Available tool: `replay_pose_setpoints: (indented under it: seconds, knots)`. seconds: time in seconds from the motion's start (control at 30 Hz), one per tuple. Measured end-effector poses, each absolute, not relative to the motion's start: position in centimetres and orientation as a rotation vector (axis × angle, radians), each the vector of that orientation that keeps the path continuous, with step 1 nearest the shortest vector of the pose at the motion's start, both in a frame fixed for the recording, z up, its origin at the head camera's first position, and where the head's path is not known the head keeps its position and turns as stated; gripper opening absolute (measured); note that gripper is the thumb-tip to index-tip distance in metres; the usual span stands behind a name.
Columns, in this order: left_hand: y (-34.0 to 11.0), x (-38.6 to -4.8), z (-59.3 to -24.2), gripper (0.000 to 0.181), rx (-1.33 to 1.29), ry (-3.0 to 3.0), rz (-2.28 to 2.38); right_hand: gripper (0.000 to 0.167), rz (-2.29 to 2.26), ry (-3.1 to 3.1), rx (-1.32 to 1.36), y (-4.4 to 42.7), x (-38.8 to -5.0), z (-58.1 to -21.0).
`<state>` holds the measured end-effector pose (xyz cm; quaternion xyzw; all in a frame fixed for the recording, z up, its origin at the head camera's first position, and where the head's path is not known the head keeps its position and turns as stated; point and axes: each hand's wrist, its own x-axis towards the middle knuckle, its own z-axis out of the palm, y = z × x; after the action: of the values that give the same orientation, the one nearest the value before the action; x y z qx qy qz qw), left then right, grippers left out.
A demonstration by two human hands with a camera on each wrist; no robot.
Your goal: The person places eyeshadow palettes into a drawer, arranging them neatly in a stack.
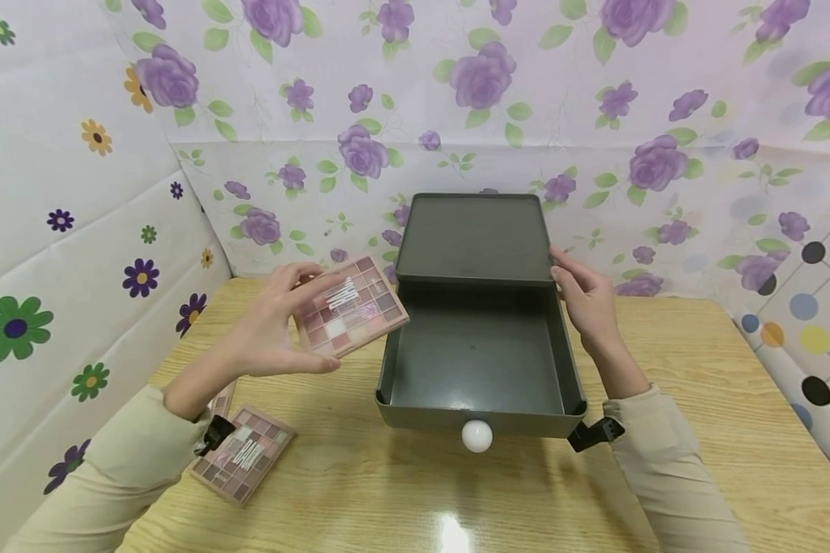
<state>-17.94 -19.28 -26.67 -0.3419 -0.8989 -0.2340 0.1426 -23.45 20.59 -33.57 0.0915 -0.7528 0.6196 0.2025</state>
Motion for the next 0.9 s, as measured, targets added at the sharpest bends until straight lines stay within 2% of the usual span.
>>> replay_pose_setpoints:
  seconds: [0.9]
  knots:
    - [-13.5, -18.6, -25.3, 0.092, -1.343, -2.513, -0.742, 0.036, 1.744, -2.072, 0.265, 20.6, -23.6, -33.7]
